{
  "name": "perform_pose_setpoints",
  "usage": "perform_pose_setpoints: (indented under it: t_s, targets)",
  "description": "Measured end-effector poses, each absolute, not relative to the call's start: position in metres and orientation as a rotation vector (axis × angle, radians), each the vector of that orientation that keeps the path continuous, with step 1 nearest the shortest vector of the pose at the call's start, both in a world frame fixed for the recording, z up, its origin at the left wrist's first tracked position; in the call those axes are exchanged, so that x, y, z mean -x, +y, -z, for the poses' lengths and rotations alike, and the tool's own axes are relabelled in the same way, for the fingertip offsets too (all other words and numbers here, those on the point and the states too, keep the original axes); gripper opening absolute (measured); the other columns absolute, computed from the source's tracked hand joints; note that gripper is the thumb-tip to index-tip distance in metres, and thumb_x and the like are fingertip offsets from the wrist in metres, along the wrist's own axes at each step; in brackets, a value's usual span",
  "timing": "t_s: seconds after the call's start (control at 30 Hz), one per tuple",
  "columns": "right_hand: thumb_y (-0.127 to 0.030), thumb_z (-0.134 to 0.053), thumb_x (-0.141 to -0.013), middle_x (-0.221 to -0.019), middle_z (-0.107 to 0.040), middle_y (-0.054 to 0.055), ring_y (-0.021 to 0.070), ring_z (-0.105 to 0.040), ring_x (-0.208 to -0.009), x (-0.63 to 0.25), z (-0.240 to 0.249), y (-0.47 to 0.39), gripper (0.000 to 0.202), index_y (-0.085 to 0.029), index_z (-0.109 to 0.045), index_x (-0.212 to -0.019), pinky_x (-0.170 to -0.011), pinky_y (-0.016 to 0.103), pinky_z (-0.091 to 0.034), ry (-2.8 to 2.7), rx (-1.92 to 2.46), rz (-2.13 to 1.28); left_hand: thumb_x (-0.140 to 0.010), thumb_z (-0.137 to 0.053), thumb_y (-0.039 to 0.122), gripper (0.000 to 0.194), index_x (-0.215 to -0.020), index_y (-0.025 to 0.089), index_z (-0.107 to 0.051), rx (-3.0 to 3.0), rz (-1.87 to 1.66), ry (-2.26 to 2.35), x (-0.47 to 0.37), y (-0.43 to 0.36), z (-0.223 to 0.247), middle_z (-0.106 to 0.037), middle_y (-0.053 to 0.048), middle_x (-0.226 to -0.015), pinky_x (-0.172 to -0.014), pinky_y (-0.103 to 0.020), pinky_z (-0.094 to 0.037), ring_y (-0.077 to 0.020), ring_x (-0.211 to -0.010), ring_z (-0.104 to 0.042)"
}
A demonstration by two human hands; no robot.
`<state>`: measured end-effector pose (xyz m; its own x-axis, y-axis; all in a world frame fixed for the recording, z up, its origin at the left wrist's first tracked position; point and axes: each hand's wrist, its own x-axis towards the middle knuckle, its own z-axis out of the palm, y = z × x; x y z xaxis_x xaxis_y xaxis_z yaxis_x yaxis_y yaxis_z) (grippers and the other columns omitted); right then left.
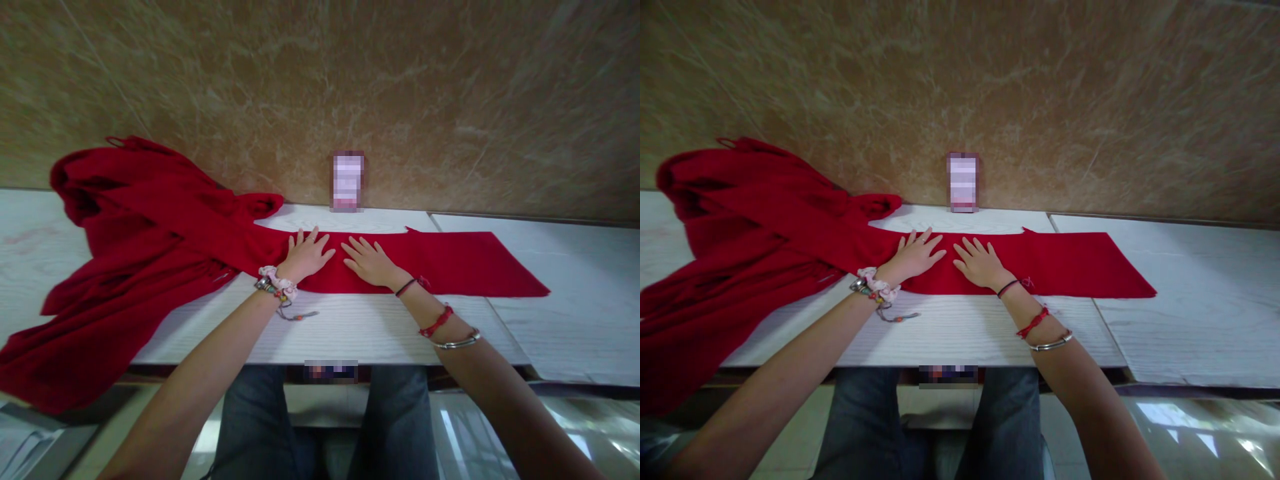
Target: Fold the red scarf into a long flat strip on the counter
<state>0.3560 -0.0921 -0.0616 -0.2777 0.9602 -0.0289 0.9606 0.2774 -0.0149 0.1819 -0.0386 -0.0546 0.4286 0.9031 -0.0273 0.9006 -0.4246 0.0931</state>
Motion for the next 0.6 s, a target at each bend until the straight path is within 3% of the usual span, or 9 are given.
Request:
perform_pose_setpoints:
  t_s: [0.17,0.4,0.6]
  targets:
    - [-0.042,-0.023,-0.096,-0.153,-0.022,0.009,0.0287,-0.020,-0.139,-0.354,0.059,-0.094,0.055,-0.019,-0.028,-0.146,-0.109,0.053,-0.023,2.494,-1.888,0.049,-0.094,-0.020,0.049,0.056,-0.145,0.029,-0.024,-2.637,0.118,1.364,-0.186,-0.022,0.054,-0.016,-0.001,-0.154,-0.110,-0.051,-0.020,-0.0290,-0.141,-0.015]
    - [-0.043,-0.024,-0.096,-0.153,-0.023,0.008,0.0279,-0.020,-0.139,-0.356,0.060,-0.092,0.055,-0.020,-0.029,-0.145,-0.109,0.053,-0.023,2.518,-1.887,0.078,-0.089,-0.016,0.061,0.071,-0.148,0.023,-0.015,-2.341,0.197,1.826,-0.159,-0.023,0.054,-0.007,-0.006,-0.155,-0.112,-0.051,-0.017,-0.0321,-0.141,-0.009]
    - [-0.043,-0.026,-0.095,-0.153,-0.021,0.007,0.0282,-0.018,-0.140,-0.358,0.060,-0.091,0.055,-0.020,-0.029,-0.145,-0.109,0.053,-0.022,2.517,-1.891,0.137,-0.090,-0.023,0.058,0.072,-0.145,0.012,-0.026,-2.356,0.138,2.015,-0.159,-0.037,0.047,-0.013,-0.016,-0.153,-0.111,-0.055,-0.014,-0.0367,-0.140,-0.009]
